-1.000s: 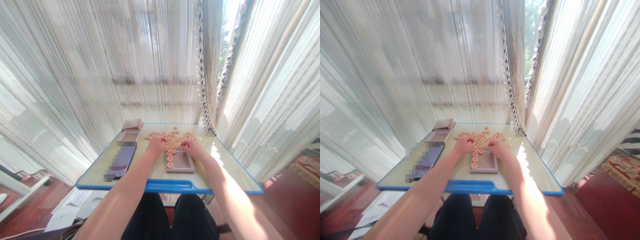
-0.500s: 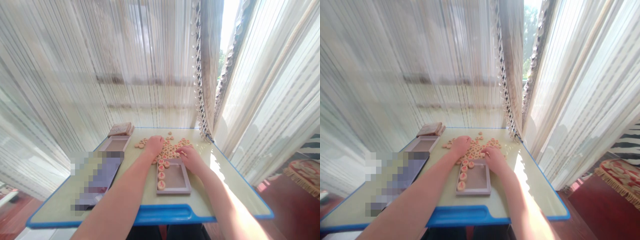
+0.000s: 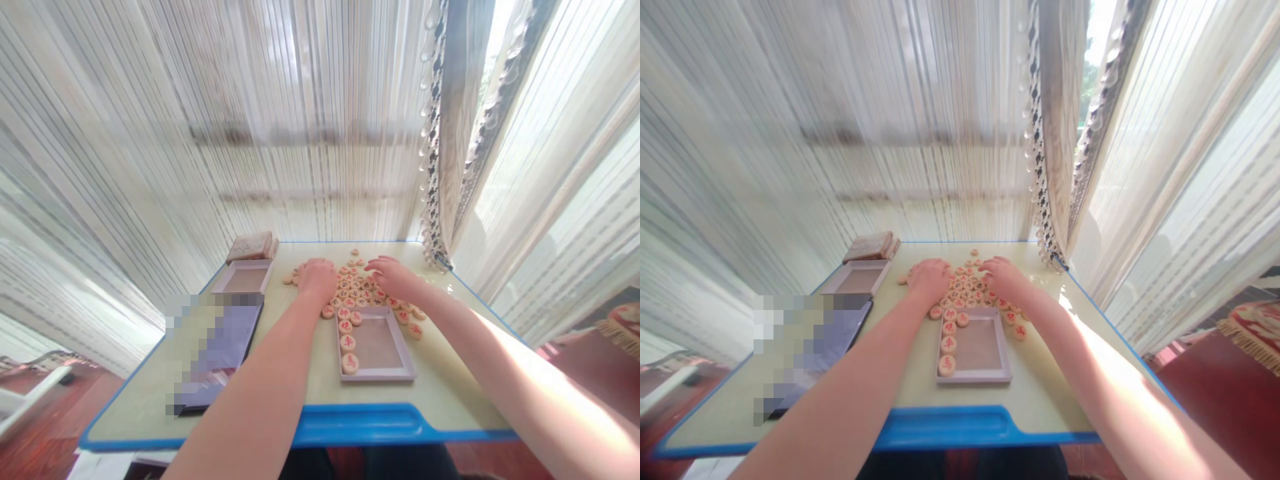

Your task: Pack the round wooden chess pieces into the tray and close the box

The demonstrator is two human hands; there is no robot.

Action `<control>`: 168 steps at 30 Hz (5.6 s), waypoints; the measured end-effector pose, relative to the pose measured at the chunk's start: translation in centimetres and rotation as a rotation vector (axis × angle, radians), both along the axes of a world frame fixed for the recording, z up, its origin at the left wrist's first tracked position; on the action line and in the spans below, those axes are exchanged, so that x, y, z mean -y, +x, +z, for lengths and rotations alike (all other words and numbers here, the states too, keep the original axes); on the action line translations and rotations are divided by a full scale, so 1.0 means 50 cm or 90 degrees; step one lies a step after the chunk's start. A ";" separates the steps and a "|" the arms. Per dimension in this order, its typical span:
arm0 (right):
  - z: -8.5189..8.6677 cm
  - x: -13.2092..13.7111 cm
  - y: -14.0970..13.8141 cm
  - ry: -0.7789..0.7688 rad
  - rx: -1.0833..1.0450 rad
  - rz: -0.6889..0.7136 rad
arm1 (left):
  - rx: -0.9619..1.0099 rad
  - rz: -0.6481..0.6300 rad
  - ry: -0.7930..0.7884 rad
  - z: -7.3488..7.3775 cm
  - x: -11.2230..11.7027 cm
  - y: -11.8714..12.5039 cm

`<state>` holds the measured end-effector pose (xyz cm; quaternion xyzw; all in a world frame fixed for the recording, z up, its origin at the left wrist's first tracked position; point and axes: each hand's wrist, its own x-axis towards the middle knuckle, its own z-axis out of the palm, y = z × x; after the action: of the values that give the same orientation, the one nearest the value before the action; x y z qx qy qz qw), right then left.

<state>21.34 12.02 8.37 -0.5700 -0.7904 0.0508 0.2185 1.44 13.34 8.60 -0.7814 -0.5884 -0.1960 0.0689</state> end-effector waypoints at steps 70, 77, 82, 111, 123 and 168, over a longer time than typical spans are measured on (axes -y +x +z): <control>0.026 0.046 -0.042 0.001 -0.485 -0.005 | 0.288 -0.214 0.013 0.011 0.039 0.043; 0.016 0.038 -0.037 0.006 -0.486 -0.010 | 0.295 -0.251 0.007 0.013 0.038 0.044; 0.011 0.037 -0.030 -0.031 -0.423 -0.004 | 0.242 -0.279 -0.009 0.008 0.034 0.041; -0.029 -0.007 0.023 0.034 0.124 -0.220 | -0.022 -0.026 -0.101 0.012 0.019 0.021; -0.026 -0.004 0.025 -0.047 0.071 -0.249 | -0.038 -0.055 -0.085 0.009 0.020 0.018; -0.009 -0.002 0.065 -0.093 -0.040 -0.297 | 0.119 -0.103 -0.064 0.005 0.024 0.017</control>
<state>24.59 12.11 7.92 -0.7493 -0.6247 0.0740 0.2069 2.32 12.15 8.87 -0.8074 -0.5360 -0.2429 -0.0414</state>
